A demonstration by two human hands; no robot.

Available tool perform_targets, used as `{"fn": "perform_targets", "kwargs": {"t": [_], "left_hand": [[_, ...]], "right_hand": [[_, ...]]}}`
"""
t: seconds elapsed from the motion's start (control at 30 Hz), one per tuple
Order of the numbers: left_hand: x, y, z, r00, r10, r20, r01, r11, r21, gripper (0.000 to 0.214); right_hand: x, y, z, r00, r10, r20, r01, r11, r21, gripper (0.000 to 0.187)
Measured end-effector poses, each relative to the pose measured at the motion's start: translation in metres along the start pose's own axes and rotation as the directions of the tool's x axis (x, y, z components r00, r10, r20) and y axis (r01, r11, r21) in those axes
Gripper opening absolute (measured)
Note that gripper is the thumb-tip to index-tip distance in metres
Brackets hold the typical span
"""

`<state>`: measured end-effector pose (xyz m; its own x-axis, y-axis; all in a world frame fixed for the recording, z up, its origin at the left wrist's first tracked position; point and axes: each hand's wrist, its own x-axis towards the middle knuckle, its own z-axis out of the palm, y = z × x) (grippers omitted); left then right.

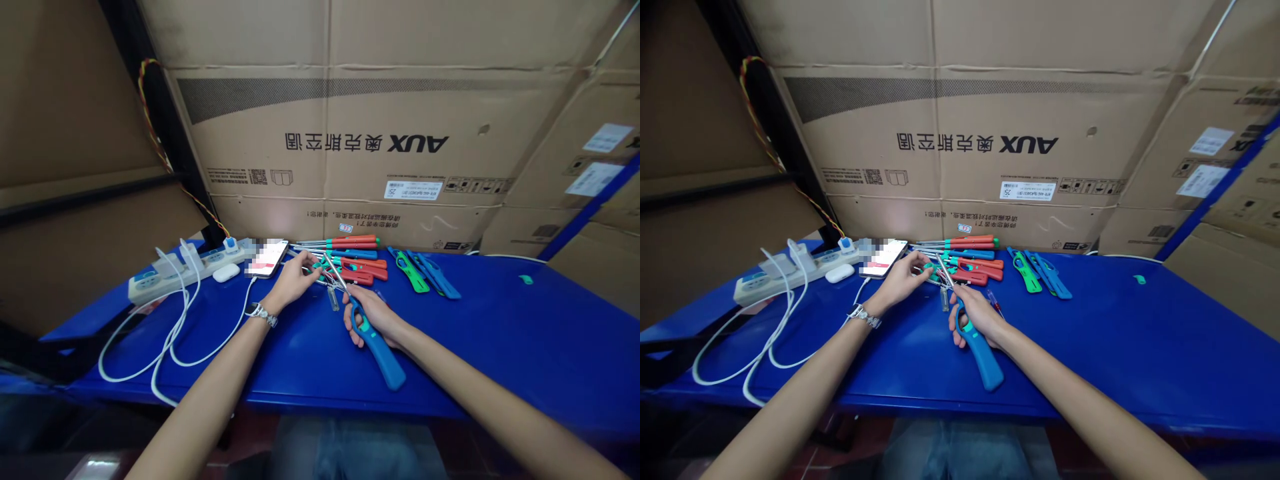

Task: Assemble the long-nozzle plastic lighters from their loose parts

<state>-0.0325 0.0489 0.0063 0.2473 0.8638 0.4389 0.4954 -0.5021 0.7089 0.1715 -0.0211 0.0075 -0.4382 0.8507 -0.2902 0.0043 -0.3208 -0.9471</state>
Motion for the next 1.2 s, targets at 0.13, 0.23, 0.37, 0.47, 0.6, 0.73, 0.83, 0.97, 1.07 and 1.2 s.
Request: {"fn": "perform_targets", "kwargs": {"t": [0.13, 0.23, 0.37, 0.47, 0.6, 0.73, 0.83, 0.97, 1.07, 1.2], "left_hand": [[-0.001, 0.003, 0.008, 0.999, -0.049, 0.001, 0.047, 0.966, -0.253, 0.034], [-0.001, 0.005, 0.010, 0.994, -0.104, 0.016, 0.102, 0.923, -0.370, 0.044], [-0.004, 0.006, 0.009, 0.986, -0.163, 0.036, 0.158, 0.845, -0.511, 0.049], [-0.005, 0.008, 0.010, 0.986, -0.164, 0.022, 0.143, 0.775, -0.616, 0.047], [-0.003, 0.009, 0.016, 0.980, -0.195, -0.037, 0.106, 0.669, -0.736, 0.042], [0.000, 0.007, 0.020, 0.973, -0.215, -0.080, 0.088, 0.670, -0.737, 0.045], [0.001, 0.007, 0.021, 0.969, -0.227, -0.093, 0.091, 0.684, -0.724, 0.047], [-0.001, 0.018, 0.020, 0.971, -0.236, -0.034, 0.133, 0.656, -0.743, 0.050], [-0.003, 0.030, 0.019, 0.963, -0.264, 0.054, 0.184, 0.496, -0.849, 0.048], [-0.004, 0.038, 0.020, 0.949, -0.292, 0.116, 0.223, 0.368, -0.903, 0.046]], "right_hand": [[-0.006, -0.001, -0.002, 0.999, -0.045, 0.012, 0.046, 0.997, -0.064, 0.026], [-0.007, -0.001, -0.005, 0.997, -0.060, 0.043, 0.064, 0.994, -0.089, 0.028], [-0.009, -0.002, -0.007, 0.995, -0.051, 0.080, 0.060, 0.991, -0.119, 0.028], [-0.013, -0.007, -0.007, 0.995, -0.061, 0.079, 0.071, 0.989, -0.131, 0.026], [-0.016, -0.012, -0.008, 0.996, -0.037, 0.080, 0.049, 0.987, -0.156, 0.026], [-0.016, -0.011, -0.010, 0.993, -0.027, 0.116, 0.047, 0.984, -0.173, 0.028], [-0.016, -0.010, -0.010, 0.989, -0.014, 0.147, 0.041, 0.983, -0.180, 0.031], [-0.017, -0.009, -0.008, 0.989, -0.028, 0.146, 0.055, 0.982, -0.182, 0.029], [-0.017, -0.009, -0.007, 0.987, -0.059, 0.151, 0.084, 0.983, -0.163, 0.031], [-0.017, -0.008, -0.006, 0.986, -0.081, 0.144, 0.103, 0.982, -0.160, 0.030]]}}
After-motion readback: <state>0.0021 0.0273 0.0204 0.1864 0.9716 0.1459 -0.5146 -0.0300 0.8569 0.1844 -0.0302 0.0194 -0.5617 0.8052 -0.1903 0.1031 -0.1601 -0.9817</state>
